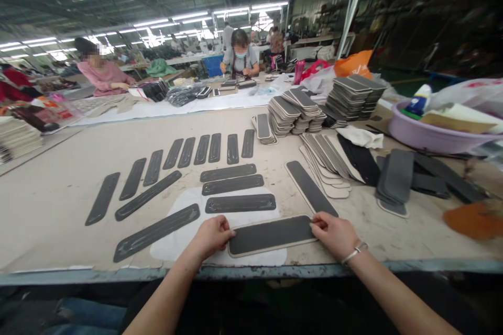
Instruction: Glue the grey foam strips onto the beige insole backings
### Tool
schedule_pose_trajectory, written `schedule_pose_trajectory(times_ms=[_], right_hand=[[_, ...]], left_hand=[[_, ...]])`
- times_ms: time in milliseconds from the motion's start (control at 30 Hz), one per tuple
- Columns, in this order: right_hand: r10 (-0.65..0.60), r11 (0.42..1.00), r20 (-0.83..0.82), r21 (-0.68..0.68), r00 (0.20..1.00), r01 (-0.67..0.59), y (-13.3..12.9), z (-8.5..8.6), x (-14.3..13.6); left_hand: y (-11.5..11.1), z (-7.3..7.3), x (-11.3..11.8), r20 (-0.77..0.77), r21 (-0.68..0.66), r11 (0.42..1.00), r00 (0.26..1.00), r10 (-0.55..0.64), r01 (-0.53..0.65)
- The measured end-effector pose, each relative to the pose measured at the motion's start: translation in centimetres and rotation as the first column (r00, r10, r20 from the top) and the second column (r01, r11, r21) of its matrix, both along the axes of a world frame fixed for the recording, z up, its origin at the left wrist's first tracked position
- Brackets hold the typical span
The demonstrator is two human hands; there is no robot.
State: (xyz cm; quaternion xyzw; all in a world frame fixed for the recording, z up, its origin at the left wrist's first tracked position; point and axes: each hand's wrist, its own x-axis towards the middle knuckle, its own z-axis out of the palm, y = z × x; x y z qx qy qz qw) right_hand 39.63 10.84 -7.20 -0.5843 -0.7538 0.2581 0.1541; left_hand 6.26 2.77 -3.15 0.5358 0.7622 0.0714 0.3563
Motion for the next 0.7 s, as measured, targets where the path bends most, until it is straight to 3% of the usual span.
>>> schedule_pose_trajectory(times_ms=[167, 300, 400, 500, 600, 700], right_hand=[[0.055, 0.986, 0.152, 0.145, 0.987, -0.077, -0.4, 0.8, 0.8], [0.079, 0.957, 0.095, 0.272, 0.992, -0.102, -1.5, 2.6, 0.1], [0.287, 0.903, 0.054, 0.319, 0.957, -0.289, -3.6, 4.1, -2.8], [0.556, 0.802, 0.012, 0.257, 0.831, -0.54, -6.5, 4.9, -7.1], [0.663, 0.739, -0.045, 0.194, 0.747, -0.645, -8.7, 4.8, -10.7], [0.697, 0.714, -0.042, 0.131, 0.716, -0.687, -9.2, 4.4, -11.9]], left_hand=[[0.1, 0.1, 0.0, -0.013, 0.022, 0.999, 1.0, -0.027, 0.027], [0.2, -0.1, -0.1, -0.034, 0.034, 0.999, 0.999, -0.031, 0.032], [0.2, -0.4, -0.3, -0.032, 0.031, 0.998, 0.998, -0.051, 0.052], [0.3, -0.8, -0.6, -0.036, 0.05, 0.996, 0.997, -0.07, 0.072], [0.3, -1.1, -0.7, -0.07, 0.064, 0.994, 0.994, -0.085, 0.089], [0.3, -1.2, -0.7, -0.105, 0.073, 0.991, 0.989, -0.104, 0.111]])
